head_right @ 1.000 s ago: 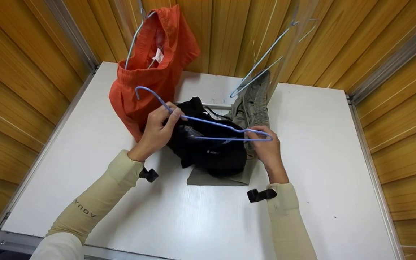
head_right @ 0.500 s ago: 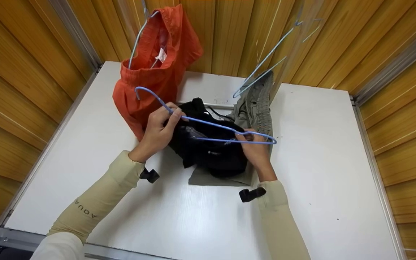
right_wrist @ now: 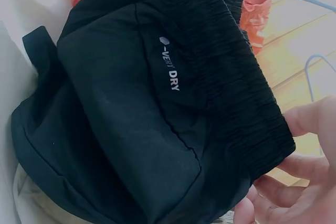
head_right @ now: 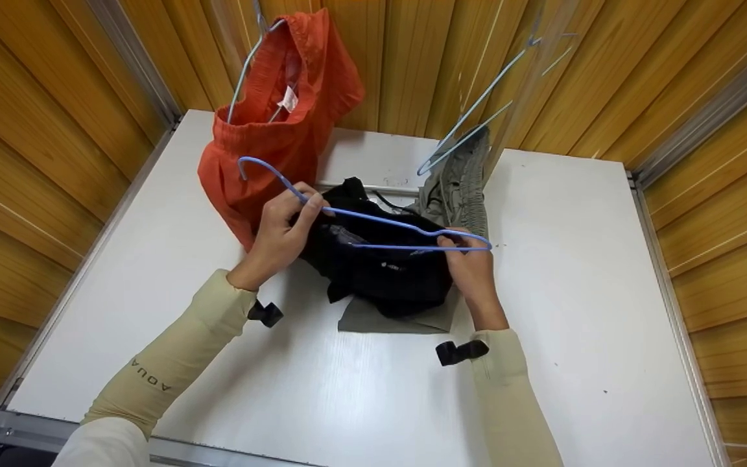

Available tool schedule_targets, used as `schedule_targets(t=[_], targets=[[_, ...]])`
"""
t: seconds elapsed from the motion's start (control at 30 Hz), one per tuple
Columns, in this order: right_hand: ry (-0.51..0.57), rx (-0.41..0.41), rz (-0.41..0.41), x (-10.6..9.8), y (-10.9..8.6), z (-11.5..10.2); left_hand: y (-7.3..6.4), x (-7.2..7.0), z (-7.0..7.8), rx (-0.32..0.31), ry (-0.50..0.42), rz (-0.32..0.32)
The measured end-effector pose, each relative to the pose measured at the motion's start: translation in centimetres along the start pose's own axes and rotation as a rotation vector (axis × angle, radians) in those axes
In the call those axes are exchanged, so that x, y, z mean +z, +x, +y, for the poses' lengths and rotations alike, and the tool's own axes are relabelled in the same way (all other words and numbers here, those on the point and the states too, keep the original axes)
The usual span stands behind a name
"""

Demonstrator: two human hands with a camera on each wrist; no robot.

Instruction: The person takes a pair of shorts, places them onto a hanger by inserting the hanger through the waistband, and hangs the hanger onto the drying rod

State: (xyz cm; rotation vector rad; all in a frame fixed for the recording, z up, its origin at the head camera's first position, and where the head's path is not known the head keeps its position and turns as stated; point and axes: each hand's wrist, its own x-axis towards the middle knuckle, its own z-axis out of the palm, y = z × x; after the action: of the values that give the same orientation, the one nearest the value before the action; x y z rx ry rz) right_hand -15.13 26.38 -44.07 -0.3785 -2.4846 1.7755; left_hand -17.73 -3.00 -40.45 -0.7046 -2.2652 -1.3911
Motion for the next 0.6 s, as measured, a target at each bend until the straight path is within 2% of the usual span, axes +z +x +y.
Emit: schedule_targets(t=[0.2, 0.33, 0.6], targets=[[0.017, -0.022, 0.089, -0.6, -0.3, -0.6, 0.0, 0.0, 0.2, -0.021, 0.009, -0.006], [0.051, -0.017, 0.147, -1.0, -0.4, -1.0, 0.1, 0.0, 0.1, -0.012, 0.021, 0.003], [0.246, -0.044, 0.259, -1.6, -0.8, -2.0, 0.0, 0.1, -0.2, -0.012, 0.056, 0.036]])
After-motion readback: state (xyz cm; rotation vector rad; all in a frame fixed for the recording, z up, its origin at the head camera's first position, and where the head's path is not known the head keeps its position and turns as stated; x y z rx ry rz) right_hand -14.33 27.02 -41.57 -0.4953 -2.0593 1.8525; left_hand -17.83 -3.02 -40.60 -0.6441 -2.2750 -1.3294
